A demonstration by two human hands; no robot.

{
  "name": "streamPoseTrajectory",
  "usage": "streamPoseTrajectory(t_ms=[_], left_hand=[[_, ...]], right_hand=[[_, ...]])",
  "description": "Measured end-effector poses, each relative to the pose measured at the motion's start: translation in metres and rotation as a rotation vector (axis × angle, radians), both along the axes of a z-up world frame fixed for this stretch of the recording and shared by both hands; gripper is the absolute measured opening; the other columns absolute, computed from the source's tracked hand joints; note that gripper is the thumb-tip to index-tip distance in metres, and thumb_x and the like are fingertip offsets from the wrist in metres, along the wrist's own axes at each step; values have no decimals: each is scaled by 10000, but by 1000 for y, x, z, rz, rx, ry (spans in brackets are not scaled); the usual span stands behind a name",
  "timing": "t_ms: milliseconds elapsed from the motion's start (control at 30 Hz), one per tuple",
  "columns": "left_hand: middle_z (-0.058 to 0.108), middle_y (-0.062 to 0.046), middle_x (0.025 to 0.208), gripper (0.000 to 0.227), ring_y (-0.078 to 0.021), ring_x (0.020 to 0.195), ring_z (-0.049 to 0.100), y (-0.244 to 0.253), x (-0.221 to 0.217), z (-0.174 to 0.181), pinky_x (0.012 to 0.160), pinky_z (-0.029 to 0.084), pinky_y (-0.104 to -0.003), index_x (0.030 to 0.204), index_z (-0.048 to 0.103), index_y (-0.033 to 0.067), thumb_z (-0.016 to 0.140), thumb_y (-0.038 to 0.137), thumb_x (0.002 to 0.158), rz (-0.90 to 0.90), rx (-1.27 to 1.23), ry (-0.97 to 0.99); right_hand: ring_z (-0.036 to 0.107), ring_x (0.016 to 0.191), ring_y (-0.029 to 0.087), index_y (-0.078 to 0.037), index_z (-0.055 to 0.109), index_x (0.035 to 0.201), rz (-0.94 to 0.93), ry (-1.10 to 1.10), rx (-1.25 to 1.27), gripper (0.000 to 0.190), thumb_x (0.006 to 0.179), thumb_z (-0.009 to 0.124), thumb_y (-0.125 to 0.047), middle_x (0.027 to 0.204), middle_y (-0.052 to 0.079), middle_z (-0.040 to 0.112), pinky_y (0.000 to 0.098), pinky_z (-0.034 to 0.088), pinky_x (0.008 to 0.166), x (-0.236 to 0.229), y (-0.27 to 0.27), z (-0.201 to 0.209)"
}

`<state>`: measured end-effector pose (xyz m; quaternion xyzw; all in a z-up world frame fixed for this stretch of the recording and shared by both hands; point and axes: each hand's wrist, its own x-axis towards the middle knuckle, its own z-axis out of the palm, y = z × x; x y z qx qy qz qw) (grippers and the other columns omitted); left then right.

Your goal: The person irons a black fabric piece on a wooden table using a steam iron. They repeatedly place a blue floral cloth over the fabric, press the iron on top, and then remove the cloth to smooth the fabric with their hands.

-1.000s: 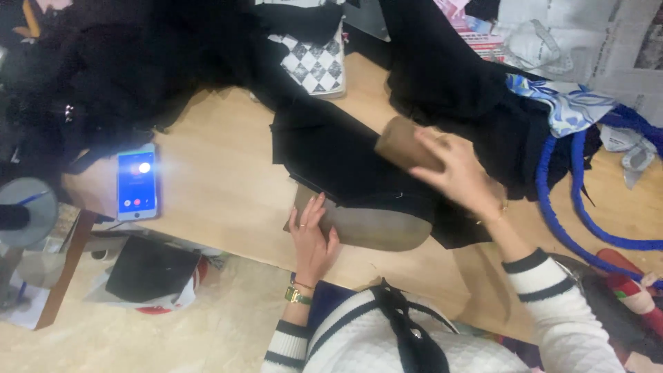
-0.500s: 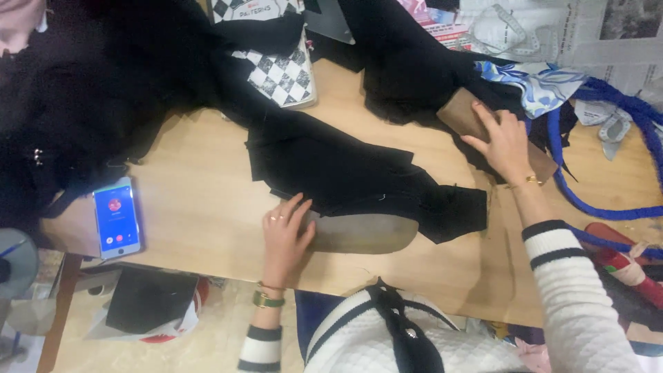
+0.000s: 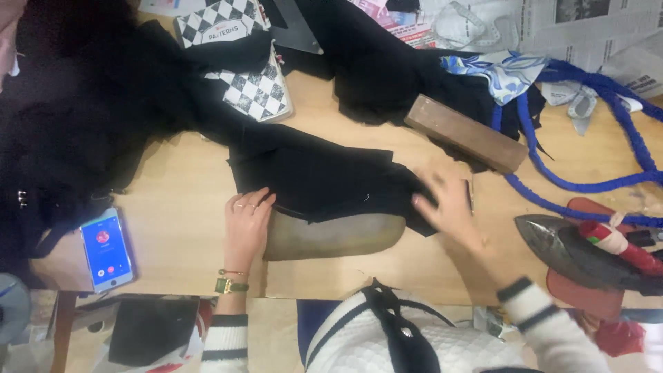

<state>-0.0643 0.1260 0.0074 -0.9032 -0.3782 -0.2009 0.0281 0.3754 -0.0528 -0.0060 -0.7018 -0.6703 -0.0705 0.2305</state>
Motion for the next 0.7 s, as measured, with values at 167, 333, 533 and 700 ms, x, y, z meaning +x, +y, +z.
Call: streamPoseTrajectory(t_ms=[167,333,533,700], left_hand=[[641,30,1335,226,-167,1243,597,-13,16,6,1135,401,-422,1179,690,199,635,87,990,28,-162,-296],[653,-70,1326,239,-282,1271,597,-34,36,17,1137,400,-468,1152,692,127,563,-11,1005,75,-373,-640],[694,-105,1264,234,-322,1319,575,-67,44,40,1211,322,-503,1151,662,71,446,75,1061,58,-387,-913],[737,-52,1104,286,-259,1150,672,-117,-11,-14,1139,422,-480,1147,676,99,457,270,1079,182,-285,-977]], right_hand=[[514,1366,339,-122,568,1402,62,357,-129,625,813,749,-225,1532,173,501,475,365,1159,-58,-58,-3],[560,1306,358,-25,488,1454,-148,366,-145,614,875,687,-64,1428,206,559,494,390,1137,-83,-44,0],[645,1226,309,-66,684,1138,-273,691,98,161,1012,594,-22,1285,131,704,466,435,1099,-88,-48,24],[682,1188,275,-45,690,1165,-303,851,-18,192,1031,555,-20,1171,155,752,437,479,1100,-75,-103,62]])
